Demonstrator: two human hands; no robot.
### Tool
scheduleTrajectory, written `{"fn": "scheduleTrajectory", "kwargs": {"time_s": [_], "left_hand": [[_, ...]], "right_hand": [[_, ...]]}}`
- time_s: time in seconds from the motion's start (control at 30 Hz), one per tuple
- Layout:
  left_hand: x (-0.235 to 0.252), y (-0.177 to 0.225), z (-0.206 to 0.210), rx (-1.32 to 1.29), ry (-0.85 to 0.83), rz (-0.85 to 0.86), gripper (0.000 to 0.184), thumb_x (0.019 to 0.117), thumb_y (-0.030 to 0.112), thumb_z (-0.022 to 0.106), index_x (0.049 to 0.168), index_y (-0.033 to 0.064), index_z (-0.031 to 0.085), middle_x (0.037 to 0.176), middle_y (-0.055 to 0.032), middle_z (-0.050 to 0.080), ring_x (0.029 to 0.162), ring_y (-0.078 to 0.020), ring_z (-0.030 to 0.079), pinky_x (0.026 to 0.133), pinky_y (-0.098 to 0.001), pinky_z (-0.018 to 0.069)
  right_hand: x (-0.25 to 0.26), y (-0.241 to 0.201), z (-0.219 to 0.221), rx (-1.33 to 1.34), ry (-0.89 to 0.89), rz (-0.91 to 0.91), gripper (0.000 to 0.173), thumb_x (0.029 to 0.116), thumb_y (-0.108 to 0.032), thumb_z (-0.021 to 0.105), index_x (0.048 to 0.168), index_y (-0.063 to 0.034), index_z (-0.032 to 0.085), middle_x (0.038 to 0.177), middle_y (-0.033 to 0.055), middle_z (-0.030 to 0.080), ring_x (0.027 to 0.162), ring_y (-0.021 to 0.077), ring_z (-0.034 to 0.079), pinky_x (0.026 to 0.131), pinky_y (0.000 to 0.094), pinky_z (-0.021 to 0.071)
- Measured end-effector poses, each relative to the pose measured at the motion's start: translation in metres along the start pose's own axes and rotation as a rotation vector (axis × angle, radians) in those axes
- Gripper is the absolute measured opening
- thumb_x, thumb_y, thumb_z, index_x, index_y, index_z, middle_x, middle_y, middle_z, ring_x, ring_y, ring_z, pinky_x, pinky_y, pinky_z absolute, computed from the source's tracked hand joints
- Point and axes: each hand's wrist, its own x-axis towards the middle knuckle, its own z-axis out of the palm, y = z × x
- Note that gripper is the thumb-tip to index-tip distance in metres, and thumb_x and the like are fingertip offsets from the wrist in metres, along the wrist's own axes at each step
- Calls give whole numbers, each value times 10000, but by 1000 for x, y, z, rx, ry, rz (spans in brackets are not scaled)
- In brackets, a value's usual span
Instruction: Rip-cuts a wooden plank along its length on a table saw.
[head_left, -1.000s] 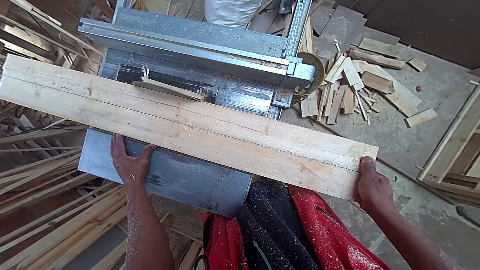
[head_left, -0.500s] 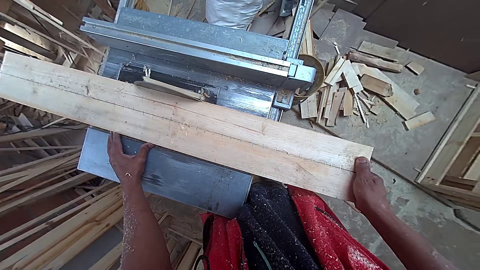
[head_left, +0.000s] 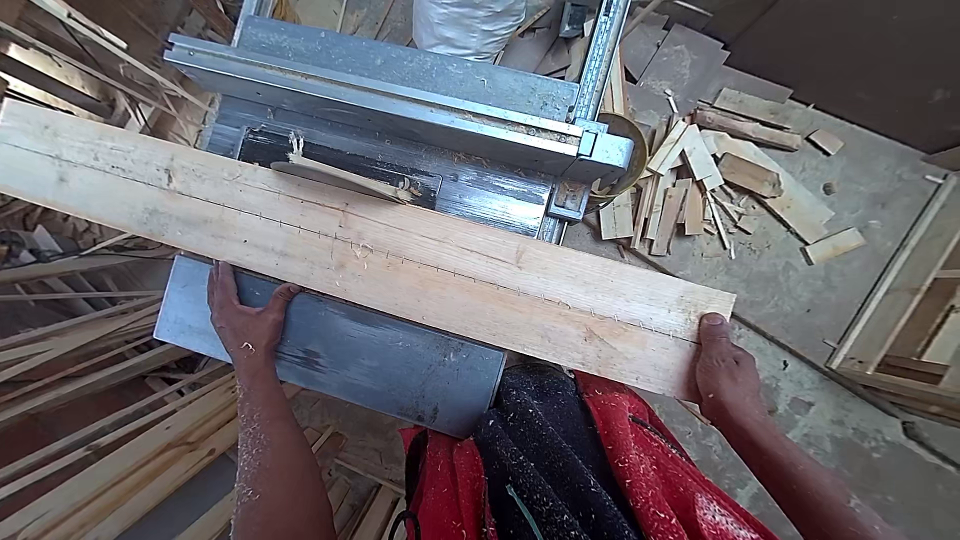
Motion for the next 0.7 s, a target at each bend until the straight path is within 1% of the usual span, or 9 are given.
{"fn": "scheduleTrajectory", "kwargs": {"time_s": [0.07, 0.13, 0.23, 0.33, 0.47, 0.57, 0.7], "left_hand": [[1, -1, -1, 6, -2, -3, 1137, 710, 702, 766, 1571, 68, 380, 1641, -164, 344, 1554, -274, 261, 1270, -426, 204], [2, 0, -2, 3, -8, -10, 1121, 719, 677, 776, 1573, 69, 379, 1643, -167, 339, 1554, -275, 260, 1268, -433, 206], [3, -1, -3, -3, -10, -12, 1130, 719, 683, 771, 1580, 73, 367, 1650, -163, 327, 1556, -274, 256, 1269, -431, 204], [4, 0, -6, -9, -18, 1, 1130, 733, 688, 764, 1583, 66, 354, 1649, -187, 316, 1552, -311, 255, 1264, -464, 208], [7, -2, -7, -6, -21, -11, 1117, 735, 652, 783, 1584, 68, 352, 1650, -181, 317, 1555, -287, 254, 1267, -440, 205], [10, -6, -6, -8, -10, -5, 1135, 723, 684, 769, 1585, 74, 356, 1650, -171, 322, 1553, -274, 262, 1266, -434, 210], [13, -8, -8, -10, -24, -17, 1124, 726, 670, 775, 1591, 92, 350, 1661, -160, 302, 1558, -272, 248, 1267, -437, 204]], "right_hand": [[-1, -2, 1, -2, -7, 0, 731, 1017, -707, 300, 917, -73, 649, 699, 84, 614, 604, 204, 641, 563, 463, 540], [-2, -3, 2, 14, -9, 3, 720, 1019, -702, 302, 898, -80, 644, 680, 74, 618, 585, 201, 644, 540, 450, 545], [-3, -4, 4, 17, -9, 5, 729, 1014, -709, 309, 896, -78, 654, 683, 83, 628, 587, 209, 651, 538, 456, 548], [-4, -4, 6, -4, -13, -6, 743, 1015, -711, 299, 904, -66, 650, 690, 96, 620, 592, 221, 648, 541, 472, 544], [-6, -6, 8, -12, -21, -28, 760, 1007, -723, 299, 883, -68, 662, 686, 103, 631, 598, 232, 654, 552, 485, 544], [-7, -7, 11, -8, -19, -30, 759, 1011, -717, 293, 906, -64, 664, 702, 100, 632, 613, 224, 657, 562, 479, 546], [-7, -7, 14, 4, -18, -26, 750, 1016, -708, 300, 900, -60, 659, 699, 100, 628, 604, 223, 650, 555, 476, 543]]}}
